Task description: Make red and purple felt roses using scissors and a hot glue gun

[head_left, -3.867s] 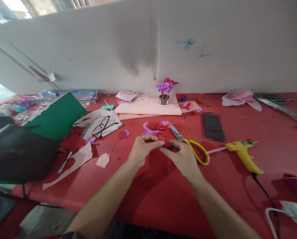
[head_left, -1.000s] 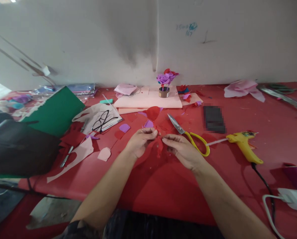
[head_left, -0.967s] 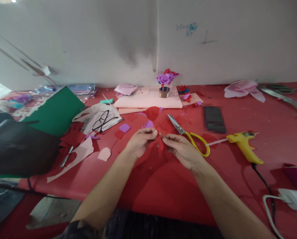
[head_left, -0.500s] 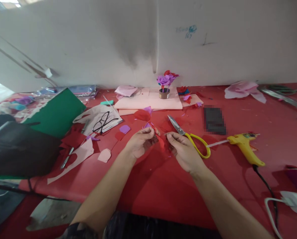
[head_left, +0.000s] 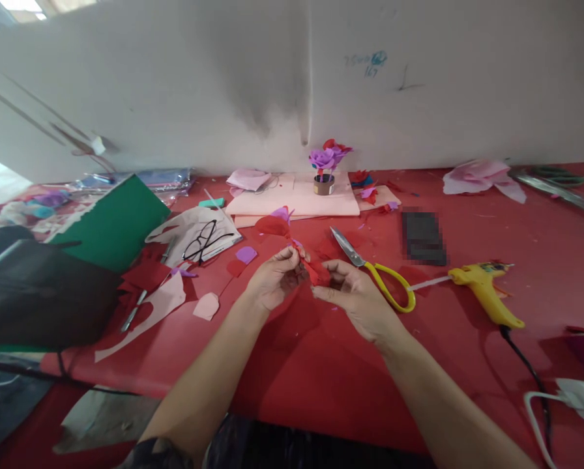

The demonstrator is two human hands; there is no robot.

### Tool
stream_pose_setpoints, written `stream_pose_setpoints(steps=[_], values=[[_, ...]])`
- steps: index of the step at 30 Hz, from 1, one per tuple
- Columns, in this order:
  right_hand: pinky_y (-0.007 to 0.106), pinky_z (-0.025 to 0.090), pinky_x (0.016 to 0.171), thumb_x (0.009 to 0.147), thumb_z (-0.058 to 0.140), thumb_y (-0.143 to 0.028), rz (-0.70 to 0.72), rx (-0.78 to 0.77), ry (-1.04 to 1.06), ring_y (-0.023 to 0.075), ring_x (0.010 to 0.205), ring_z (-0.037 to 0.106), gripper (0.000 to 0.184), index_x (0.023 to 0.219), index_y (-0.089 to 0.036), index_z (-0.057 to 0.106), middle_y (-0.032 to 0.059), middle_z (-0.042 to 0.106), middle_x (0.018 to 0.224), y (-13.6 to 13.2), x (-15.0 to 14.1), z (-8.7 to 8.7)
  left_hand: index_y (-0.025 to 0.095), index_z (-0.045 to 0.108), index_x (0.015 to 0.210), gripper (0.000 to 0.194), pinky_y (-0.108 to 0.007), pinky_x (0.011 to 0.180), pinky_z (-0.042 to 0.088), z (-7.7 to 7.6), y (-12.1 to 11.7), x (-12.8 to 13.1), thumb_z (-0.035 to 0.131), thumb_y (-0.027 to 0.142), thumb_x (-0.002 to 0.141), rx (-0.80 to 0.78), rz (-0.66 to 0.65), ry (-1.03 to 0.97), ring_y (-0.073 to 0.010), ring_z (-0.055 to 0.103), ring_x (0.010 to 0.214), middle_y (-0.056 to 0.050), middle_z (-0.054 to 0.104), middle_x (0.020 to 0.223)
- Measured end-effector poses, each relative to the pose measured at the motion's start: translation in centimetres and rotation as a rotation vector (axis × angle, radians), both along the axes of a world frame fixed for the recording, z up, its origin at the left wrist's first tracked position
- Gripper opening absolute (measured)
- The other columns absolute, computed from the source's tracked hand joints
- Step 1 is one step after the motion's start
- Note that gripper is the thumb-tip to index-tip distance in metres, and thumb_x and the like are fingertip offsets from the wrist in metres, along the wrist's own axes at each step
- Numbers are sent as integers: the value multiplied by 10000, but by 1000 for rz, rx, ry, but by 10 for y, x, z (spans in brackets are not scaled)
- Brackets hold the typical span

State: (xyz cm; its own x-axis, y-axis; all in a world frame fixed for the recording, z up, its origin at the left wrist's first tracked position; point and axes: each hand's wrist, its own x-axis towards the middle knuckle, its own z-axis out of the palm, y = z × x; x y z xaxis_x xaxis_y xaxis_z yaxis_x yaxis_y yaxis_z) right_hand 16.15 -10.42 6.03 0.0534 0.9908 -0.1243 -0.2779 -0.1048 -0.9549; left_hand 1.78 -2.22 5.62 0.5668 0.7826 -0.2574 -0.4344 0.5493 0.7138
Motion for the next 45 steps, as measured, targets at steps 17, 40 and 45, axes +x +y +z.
stream_pose_setpoints(steps=[17, 40, 45], values=[[292, 474, 664, 742, 705, -356, -231, 143, -516, 160, 687, 582, 252, 934, -197, 666, 12, 658, 754, -3, 1, -4, 139, 646, 641, 271, -227, 613, 443, 0, -7, 7, 860, 256, 523, 38, 202, 114, -81, 566, 554, -2, 670, 657], [284, 493, 698, 823, 616, -316, -328, 216, -780, 182, 716, 663, 176, 884, -195, 729, 40, 743, 825, -6, -13, -18, 147, 607, 572, 271, -232, 600, 378, -2, -21, 22, 843, 250, 487, 150, 377, 292, -70, 474, 546, 45, 556, 556], [291, 481, 676, 823, 584, -357, -250, 98, -640, 204, 734, 651, 220, 863, -187, 717, 53, 731, 815, -3, -10, -19, 150, 655, 612, 201, -256, 677, 409, -2, -22, 20, 801, 282, 570, 235, 271, 326, -98, 514, 615, 23, 593, 604]])
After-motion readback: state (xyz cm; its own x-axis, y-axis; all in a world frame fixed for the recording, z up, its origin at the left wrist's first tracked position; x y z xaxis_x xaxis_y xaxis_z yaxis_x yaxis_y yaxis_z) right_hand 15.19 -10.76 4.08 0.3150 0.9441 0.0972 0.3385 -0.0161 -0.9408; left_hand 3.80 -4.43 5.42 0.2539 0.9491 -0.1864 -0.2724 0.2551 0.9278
